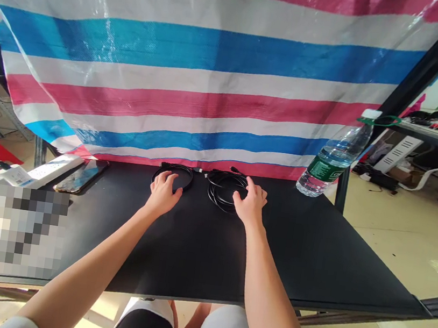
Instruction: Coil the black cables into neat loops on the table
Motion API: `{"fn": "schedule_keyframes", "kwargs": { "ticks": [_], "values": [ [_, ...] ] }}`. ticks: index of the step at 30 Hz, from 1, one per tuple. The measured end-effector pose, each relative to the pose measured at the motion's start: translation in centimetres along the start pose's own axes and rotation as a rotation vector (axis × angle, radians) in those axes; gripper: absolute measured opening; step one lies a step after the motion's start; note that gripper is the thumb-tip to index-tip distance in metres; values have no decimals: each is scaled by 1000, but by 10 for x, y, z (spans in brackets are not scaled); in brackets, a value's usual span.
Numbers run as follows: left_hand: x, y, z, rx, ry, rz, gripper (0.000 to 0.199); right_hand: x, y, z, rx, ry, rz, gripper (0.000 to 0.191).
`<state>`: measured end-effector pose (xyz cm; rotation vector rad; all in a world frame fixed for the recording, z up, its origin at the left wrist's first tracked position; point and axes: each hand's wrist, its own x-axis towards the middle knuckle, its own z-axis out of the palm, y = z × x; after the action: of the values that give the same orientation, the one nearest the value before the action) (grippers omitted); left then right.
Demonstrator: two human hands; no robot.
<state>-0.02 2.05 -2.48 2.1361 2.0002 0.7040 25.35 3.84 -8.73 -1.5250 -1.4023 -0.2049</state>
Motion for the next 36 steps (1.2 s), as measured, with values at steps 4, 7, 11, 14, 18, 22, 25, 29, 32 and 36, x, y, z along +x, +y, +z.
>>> {"fn": "schedule_keyframes", "kwargs": {
  "ticks": [4,7,11,14,18,22,25,29,32,36],
  "values": [
    [-1,-18,-4,-74,54,-66,36,0,-5,-4,-17,6,15,13],
    [-2,-31,-6,-142,62,-109,29,3,-11,-12,38,-139,141,10],
    [-1,-38,-8,-201,56,-121,23,8,-22,-28,71,-188,289,27],
    [-1,-38,-7,-222,40,-107,19,12,-27,-39,53,-63,353,35],
    [-1,-34,-5,-248,14,-85,17,15,-33,-46,364,234,358,29],
    [-5,-27,0,-338,19,-12,21,15,-42,-46,750,331,218,27],
    [-11,-20,8,-471,47,112,34,12,-53,-49,889,124,127,28],
    [-18,-12,18,-542,63,204,43,4,-67,-53,921,-227,47,33],
    [-21,-8,19,-450,12,283,50,0,-73,-54,919,-446,36,35],
    [-25,-3,17,-252,-180,362,34,1,-75,-57,1036,-540,86,36]
  ]
}}
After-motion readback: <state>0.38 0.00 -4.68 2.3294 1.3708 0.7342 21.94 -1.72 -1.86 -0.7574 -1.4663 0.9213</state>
